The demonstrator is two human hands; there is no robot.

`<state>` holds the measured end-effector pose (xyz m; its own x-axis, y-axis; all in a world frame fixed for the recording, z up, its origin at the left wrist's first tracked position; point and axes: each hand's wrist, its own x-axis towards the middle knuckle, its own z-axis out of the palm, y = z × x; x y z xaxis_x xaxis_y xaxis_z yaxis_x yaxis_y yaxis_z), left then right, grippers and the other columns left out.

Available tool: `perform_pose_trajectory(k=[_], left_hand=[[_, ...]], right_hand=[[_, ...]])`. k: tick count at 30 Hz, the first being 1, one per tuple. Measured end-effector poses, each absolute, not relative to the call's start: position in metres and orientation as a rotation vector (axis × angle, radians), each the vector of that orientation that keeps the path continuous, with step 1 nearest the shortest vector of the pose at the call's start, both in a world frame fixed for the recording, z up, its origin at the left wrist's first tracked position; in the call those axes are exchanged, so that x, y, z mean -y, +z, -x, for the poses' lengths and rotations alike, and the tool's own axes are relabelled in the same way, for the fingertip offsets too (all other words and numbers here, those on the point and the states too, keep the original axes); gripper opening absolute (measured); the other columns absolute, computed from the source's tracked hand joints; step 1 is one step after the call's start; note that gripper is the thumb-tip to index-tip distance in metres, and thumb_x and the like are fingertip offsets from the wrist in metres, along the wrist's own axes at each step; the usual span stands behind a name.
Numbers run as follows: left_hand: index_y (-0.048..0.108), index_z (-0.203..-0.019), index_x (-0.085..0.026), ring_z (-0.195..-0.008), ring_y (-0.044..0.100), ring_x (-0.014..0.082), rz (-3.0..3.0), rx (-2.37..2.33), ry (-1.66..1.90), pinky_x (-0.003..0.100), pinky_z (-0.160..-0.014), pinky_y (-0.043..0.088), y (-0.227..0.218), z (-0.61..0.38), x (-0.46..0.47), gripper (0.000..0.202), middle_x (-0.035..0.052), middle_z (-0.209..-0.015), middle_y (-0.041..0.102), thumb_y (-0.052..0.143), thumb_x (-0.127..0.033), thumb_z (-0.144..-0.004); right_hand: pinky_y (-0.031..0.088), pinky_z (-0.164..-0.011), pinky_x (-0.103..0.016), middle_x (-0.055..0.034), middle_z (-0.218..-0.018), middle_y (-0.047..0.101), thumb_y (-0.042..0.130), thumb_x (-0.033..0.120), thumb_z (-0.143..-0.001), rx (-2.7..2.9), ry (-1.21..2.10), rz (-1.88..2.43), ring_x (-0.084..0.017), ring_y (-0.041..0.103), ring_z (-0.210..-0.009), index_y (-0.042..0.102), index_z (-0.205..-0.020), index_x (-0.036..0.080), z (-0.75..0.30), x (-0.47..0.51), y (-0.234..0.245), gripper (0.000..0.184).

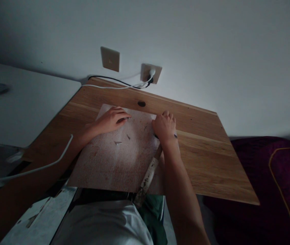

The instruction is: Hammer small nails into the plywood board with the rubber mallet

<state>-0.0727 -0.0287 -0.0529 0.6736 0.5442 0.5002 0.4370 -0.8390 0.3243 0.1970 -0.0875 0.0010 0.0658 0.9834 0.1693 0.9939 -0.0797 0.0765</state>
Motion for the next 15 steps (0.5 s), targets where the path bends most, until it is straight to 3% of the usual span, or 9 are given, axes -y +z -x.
perform_pose_trajectory(k=[5, 15], left_hand=[[0.080, -0.124, -0.022, -0.110, 0.071, 0.0262, -2.707, -0.804, 0.885, 0.046, -0.103, 0.054, -0.0527, 0.0726, 0.0292, 0.028, 0.0093, -0.110, 0.081, 0.061, -0.016, -0.103], [0.079, -0.124, -0.019, -0.109, 0.072, 0.0263, -2.717, -0.800, 0.893, 0.047, -0.104, 0.054, -0.0506, 0.0731, 0.0316, 0.028, 0.0106, -0.112, 0.081, 0.062, -0.014, -0.103]], right_hand=[[0.049, -0.101, -0.057, -0.0279, -0.122, 0.072, 0.058, 0.042, -0.104, 2.112, -0.289, 2.318, -0.044, 0.063, -0.120, 0.087, -0.102, 0.009, -0.1966, 0.0875, 0.0022, 0.044], [0.049, -0.096, -0.052, -0.0264, -0.118, 0.073, 0.057, 0.026, -0.096, 2.106, -0.262, 2.285, -0.042, 0.067, -0.114, 0.085, -0.100, 0.010, -0.1965, 0.0892, 0.0029, 0.033]])
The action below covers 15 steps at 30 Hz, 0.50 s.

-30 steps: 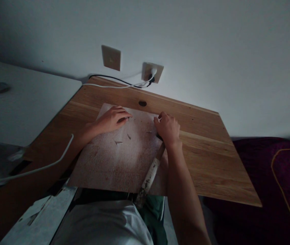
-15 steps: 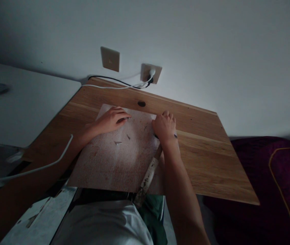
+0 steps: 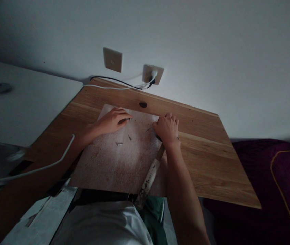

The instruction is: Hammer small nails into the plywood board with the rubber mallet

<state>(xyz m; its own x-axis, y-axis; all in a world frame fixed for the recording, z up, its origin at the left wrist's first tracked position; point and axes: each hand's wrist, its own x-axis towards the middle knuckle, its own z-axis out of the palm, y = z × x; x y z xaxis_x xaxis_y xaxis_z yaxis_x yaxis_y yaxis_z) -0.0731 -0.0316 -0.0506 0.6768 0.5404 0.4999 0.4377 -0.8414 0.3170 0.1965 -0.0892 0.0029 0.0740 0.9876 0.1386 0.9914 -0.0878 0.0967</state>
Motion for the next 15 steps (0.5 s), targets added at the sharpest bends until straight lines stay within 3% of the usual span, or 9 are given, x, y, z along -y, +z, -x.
perform_pose_trajectory(k=[4, 9, 15], left_hand=[[0.079, -0.124, -0.021, -0.109, 0.072, 0.0261, -2.707, -0.791, 0.901, 0.047, -0.104, 0.055, -0.051, 0.073, 0.032, 0.029, 0.0097, -0.112, 0.081, 0.063, -0.013, -0.102], [0.078, -0.124, -0.021, -0.110, 0.072, 0.0252, -2.733, -0.826, 0.884, 0.045, -0.104, 0.054, -0.053, 0.073, 0.031, 0.028, 0.0082, -0.115, 0.081, 0.064, -0.013, -0.102], [0.079, -0.123, -0.022, -0.109, 0.072, 0.0259, -2.725, -0.814, 0.889, 0.046, -0.104, 0.054, -0.051, 0.073, 0.032, 0.027, 0.0090, -0.113, 0.081, 0.063, -0.015, -0.103]], right_hand=[[0.051, -0.092, -0.047, -0.0236, -0.115, 0.074, 0.059, 0.027, -0.094, 2.015, -0.253, 2.254, -0.039, 0.068, -0.109, 0.082, -0.101, 0.013, -0.197, 0.090, 0.004, 0.028], [0.050, -0.085, -0.039, -0.0165, -0.102, 0.077, 0.060, 0.028, -0.097, 1.937, -0.133, 2.161, -0.031, 0.071, -0.092, 0.076, -0.085, 0.019, -0.201, 0.092, 0.011, 0.022], [0.047, -0.078, -0.033, -0.0067, -0.085, 0.075, 0.062, 0.040, -0.100, 2.230, 0.305, 1.722, -0.022, 0.068, -0.078, 0.075, -0.081, 0.022, -0.204, 0.098, 0.024, 0.030]])
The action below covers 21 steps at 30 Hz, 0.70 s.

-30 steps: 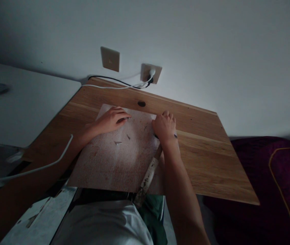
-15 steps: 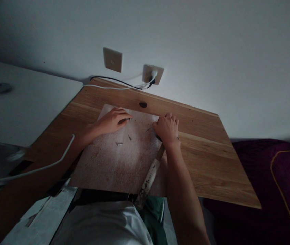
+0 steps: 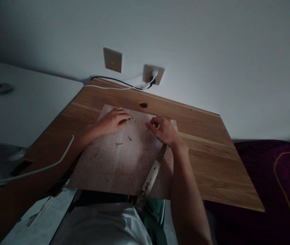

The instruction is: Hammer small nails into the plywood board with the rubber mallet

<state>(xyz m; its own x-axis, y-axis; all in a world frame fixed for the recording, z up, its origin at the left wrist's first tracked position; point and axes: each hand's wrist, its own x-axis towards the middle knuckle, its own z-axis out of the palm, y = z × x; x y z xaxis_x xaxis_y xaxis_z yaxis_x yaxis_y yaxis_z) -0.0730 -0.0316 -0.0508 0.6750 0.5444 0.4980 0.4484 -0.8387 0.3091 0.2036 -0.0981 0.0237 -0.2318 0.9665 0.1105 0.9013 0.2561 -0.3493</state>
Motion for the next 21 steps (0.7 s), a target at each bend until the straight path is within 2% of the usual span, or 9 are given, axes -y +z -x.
perform_pose_trajectory(k=[2, 5, 8, 10, 14, 21], left_hand=[[0.079, -0.123, -0.021, -0.109, 0.072, 0.0267, -2.712, -0.811, 0.888, 0.047, -0.103, 0.055, -0.050, 0.073, 0.031, 0.027, 0.0098, -0.112, 0.081, 0.062, -0.015, -0.103], [0.079, -0.123, -0.021, -0.108, 0.072, 0.0261, -2.708, -0.806, 0.893, 0.046, -0.103, 0.055, -0.051, 0.073, 0.030, 0.026, 0.0094, -0.111, 0.081, 0.063, -0.015, -0.103], [0.079, -0.123, -0.022, -0.108, 0.072, 0.0248, -2.713, -0.803, 0.900, 0.045, -0.105, 0.055, -0.053, 0.073, 0.029, 0.026, 0.0080, -0.111, 0.081, 0.062, -0.015, -0.103], [0.078, -0.123, -0.023, -0.108, 0.072, 0.0241, -2.718, -0.808, 0.900, 0.045, -0.106, 0.055, -0.054, 0.073, 0.029, 0.026, 0.0070, -0.112, 0.081, 0.061, -0.017, -0.104], [0.078, -0.123, -0.024, -0.108, 0.073, 0.0234, -2.713, -0.810, 0.894, 0.045, -0.108, 0.054, -0.054, 0.073, 0.028, 0.025, 0.0061, -0.113, 0.081, 0.061, -0.019, -0.105], [0.078, -0.123, -0.021, -0.109, 0.074, 0.0257, -2.699, -0.814, 0.884, 0.048, -0.108, 0.054, -0.053, 0.074, 0.031, 0.027, 0.0091, -0.114, 0.082, 0.063, -0.014, -0.102]], right_hand=[[0.047, -0.077, -0.032, -0.0056, -0.083, 0.075, 0.062, 0.043, -0.102, 2.238, 0.355, 1.695, -0.022, 0.069, -0.077, 0.078, -0.089, 0.022, -0.204, 0.099, 0.025, 0.030], [0.048, -0.074, -0.033, -0.0074, -0.083, 0.077, 0.061, 0.042, -0.104, 2.092, 0.194, 1.886, -0.024, 0.071, -0.076, 0.079, -0.102, 0.020, -0.212, 0.098, 0.023, 0.029], [0.051, -0.076, -0.035, -0.0119, -0.089, 0.081, 0.061, 0.037, -0.103, 1.910, -0.005, 2.092, -0.029, 0.075, -0.084, 0.079, -0.109, 0.018, -0.229, 0.095, 0.018, 0.026], [0.053, -0.080, -0.037, -0.0147, -0.096, 0.083, 0.062, 0.037, -0.102, 1.832, -0.013, 2.214, -0.032, 0.077, -0.092, 0.079, -0.110, 0.017, -0.240, 0.093, 0.015, 0.027], [0.055, -0.081, -0.037, -0.0171, -0.104, 0.084, 0.066, 0.045, -0.100, 1.794, 0.111, 2.354, -0.033, 0.078, -0.099, 0.082, -0.104, 0.017, -0.251, 0.088, 0.008, 0.032], [0.053, -0.075, -0.038, -0.0160, -0.090, 0.083, 0.067, 0.054, -0.099, 1.821, 0.188, 2.409, -0.032, 0.077, -0.088, 0.085, -0.085, 0.019, -0.249, 0.083, 0.005, 0.042]])
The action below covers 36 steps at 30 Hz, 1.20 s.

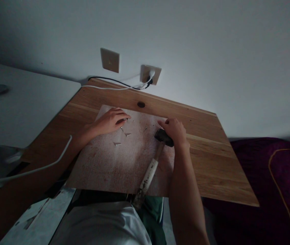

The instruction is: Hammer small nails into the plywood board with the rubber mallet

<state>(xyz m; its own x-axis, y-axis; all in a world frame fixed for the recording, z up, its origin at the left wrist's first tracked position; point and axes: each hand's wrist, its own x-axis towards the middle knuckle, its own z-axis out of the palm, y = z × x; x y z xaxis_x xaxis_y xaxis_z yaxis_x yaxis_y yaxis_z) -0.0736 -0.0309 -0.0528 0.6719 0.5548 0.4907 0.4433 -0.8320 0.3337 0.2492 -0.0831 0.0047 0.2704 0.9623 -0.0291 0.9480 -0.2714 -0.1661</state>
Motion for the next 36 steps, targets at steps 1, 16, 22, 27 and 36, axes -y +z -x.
perform_pose_trajectory(k=[1, 16, 22, 27, 36], left_hand=[[0.078, -0.124, -0.021, -0.110, 0.074, 0.0256, -2.699, -0.819, 0.880, 0.049, -0.109, 0.054, -0.052, 0.073, 0.031, 0.027, 0.0088, -0.116, 0.082, 0.063, -0.014, -0.102], [0.078, -0.125, -0.022, -0.113, 0.073, 0.0247, -2.712, -0.846, 0.866, 0.046, -0.110, 0.053, -0.052, 0.073, 0.033, 0.028, 0.0086, -0.121, 0.082, 0.063, -0.014, -0.103], [0.077, -0.126, -0.022, -0.111, 0.073, 0.0250, -2.720, -0.819, 0.883, 0.046, -0.108, 0.054, -0.052, 0.074, 0.032, 0.027, 0.0087, -0.116, 0.081, 0.062, -0.017, -0.104], [0.071, -0.130, -0.021, -0.106, 0.072, 0.0254, -2.701, -0.867, 0.925, 0.045, -0.102, 0.055, -0.053, 0.074, 0.032, 0.027, 0.0090, -0.111, 0.079, 0.058, -0.021, -0.107], [0.070, -0.126, -0.021, -0.107, 0.073, 0.0251, -2.709, -1.015, 0.970, 0.043, -0.101, 0.056, -0.055, 0.073, 0.031, 0.024, 0.0081, -0.110, 0.079, 0.052, -0.024, -0.111]], right_hand=[[0.052, -0.075, -0.037, -0.0151, -0.088, 0.082, 0.068, 0.053, -0.098, 1.833, 0.202, 2.402, -0.032, 0.077, -0.087, 0.085, -0.083, 0.019, -0.250, 0.083, 0.005, 0.041], [0.051, -0.070, -0.035, -0.0116, -0.082, 0.078, 0.070, 0.037, -0.090, 1.784, 0.273, 2.156, -0.026, 0.073, -0.079, 0.079, -0.083, 0.017, -0.256, 0.088, 0.017, 0.023], [0.052, -0.064, -0.031, -0.0046, -0.072, 0.071, 0.069, 0.061, -0.089, 1.760, 0.639, 1.551, -0.019, 0.066, -0.066, 0.077, -0.085, 0.019, -0.245, 0.095, 0.032, 0.043], [0.050, -0.059, -0.031, -0.0025, -0.063, 0.067, 0.074, 0.060, -0.083, 1.528, 0.456, 1.626, -0.019, 0.064, -0.060, 0.075, -0.081, 0.019, -0.257, 0.091, 0.024, 0.041], [0.053, -0.065, -0.033, -0.0040, -0.068, 0.071, 0.064, 0.050, -0.090, 1.501, 0.224, 1.732, -0.022, 0.069, -0.064, 0.074, -0.088, 0.019, -0.249, 0.087, 0.016, 0.033]])
